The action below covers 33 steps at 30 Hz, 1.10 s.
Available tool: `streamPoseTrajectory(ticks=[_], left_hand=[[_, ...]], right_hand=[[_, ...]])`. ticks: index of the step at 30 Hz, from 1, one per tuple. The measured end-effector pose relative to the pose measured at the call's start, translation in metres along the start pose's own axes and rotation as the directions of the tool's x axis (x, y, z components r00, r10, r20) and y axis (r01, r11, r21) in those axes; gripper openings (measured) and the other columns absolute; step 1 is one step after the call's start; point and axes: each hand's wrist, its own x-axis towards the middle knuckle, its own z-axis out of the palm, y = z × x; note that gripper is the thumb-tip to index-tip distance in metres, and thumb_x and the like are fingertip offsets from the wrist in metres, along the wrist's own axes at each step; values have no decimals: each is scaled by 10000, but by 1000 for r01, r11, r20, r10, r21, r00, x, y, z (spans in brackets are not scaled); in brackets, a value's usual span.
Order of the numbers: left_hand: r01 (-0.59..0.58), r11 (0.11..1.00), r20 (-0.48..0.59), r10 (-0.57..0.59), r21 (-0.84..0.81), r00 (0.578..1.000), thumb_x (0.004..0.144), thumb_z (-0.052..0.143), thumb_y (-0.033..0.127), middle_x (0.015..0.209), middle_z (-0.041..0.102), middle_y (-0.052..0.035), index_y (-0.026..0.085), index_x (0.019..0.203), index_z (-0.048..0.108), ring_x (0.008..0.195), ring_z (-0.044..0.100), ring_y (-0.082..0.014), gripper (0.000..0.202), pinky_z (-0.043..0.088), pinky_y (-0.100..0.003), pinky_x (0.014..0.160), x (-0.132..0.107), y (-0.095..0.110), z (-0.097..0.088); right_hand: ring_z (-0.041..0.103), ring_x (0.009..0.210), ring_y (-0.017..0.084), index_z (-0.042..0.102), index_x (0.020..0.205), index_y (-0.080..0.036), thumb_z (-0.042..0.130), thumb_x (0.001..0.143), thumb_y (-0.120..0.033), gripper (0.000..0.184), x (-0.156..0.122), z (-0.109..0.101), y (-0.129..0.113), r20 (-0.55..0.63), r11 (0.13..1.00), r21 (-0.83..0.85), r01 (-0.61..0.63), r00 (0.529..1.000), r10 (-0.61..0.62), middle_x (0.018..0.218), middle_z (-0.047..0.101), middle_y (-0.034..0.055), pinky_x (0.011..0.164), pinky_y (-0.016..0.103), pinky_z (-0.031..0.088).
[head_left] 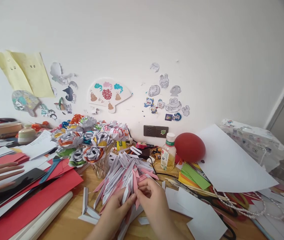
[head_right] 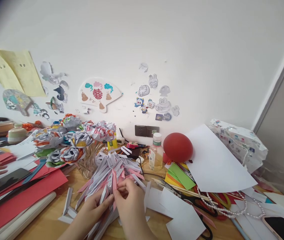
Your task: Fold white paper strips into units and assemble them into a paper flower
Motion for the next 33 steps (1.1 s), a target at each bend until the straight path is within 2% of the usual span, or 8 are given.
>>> streamPoseTrajectory(ticks=[8, 12, 15, 18, 21, 25, 29, 33], left_hand=[[-50, 994, -11, 51, 96, 999, 662, 475, 622, 540, 501, 22, 182, 557, 496, 562, 448, -147, 453, 367, -231, 552, -3, 8, -1], [-42, 986, 20, 39, 159, 999, 724, 435, 574, 512, 507, 33, 177, 623, 546, 482, 454, -134, 424, 357, -224, 502, 2, 3, -7], [-22, 930, -56, 45, 366, 997, 785, 372, 524, 531, 528, 25, 190, 687, 550, 499, 502, -148, 391, 355, -224, 506, 9, -3, -21], [48, 774, -167, 76, 631, 983, 832, 343, 438, 654, 600, -11, 210, 716, 509, 644, 582, -184, 305, 366, -238, 573, 16, -7, -36], [70, 661, -130, 42, 747, 991, 858, 300, 386, 784, 638, -51, 210, 734, 498, 736, 613, -200, 293, 383, -254, 608, 20, -10, -42], [37, 597, -83, 49, 801, 995, 859, 296, 368, 883, 650, -82, 200, 752, 521, 845, 611, -218, 301, 404, -279, 691, 23, -17, -40], [34, 565, -58, 26, 824, 998, 856, 294, 352, 835, 666, -75, 206, 749, 540, 819, 622, -223, 306, 406, -273, 650, 23, -18, -39], [33, 592, -75, 46, 805, 996, 854, 295, 376, 764, 662, -65, 211, 715, 532, 778, 622, -213, 320, 387, -253, 623, 20, -8, -41]], right_hand=[[575, 526, 164, 536, 593, -186, 527, 668, -203, 77, 1, 0, 2, 44, 997, 28, -75, 996, 74, 536, 574, -8, 532, 259, 457], [547, 515, 148, 515, 600, -190, 520, 672, -213, 76, 6, -6, 2, 6, 999, 2, -36, 999, 36, 551, 562, -14, 505, 237, 424], [511, 522, 138, 502, 607, -189, 512, 684, -210, 81, 15, -16, 10, -124, 986, -167, 19, 992, -40, 600, 557, -8, 518, 238, 399], [508, 573, 147, 515, 648, -191, 526, 674, -215, 37, 23, -24, 23, -168, 958, -283, 35, 982, -85, 642, 553, -8, 547, 241, 397], [534, 640, 161, 540, 692, -188, 530, 667, -209, 34, 26, -25, 35, -128, 949, -314, 35, 989, -79, 693, 566, 4, 575, 243, 413], [556, 755, 187, 561, 656, -189, 497, 639, -119, 96, 24, -21, 41, -15, 912, -406, 58, 997, -70, 770, 583, 27, 657, 266, 424], [559, 813, 198, 581, 636, -193, 472, 629, -64, 169, 22, -18, 42, 64, 902, -423, 84, 996, -63, 790, 586, 38, 707, 276, 425], [558, 809, 192, 583, 629, -188, 456, 636, -45, 192, 21, -17, 39, 89, 906, -412, 99, 994, -68, 779, 589, 39, 705, 269, 425]])
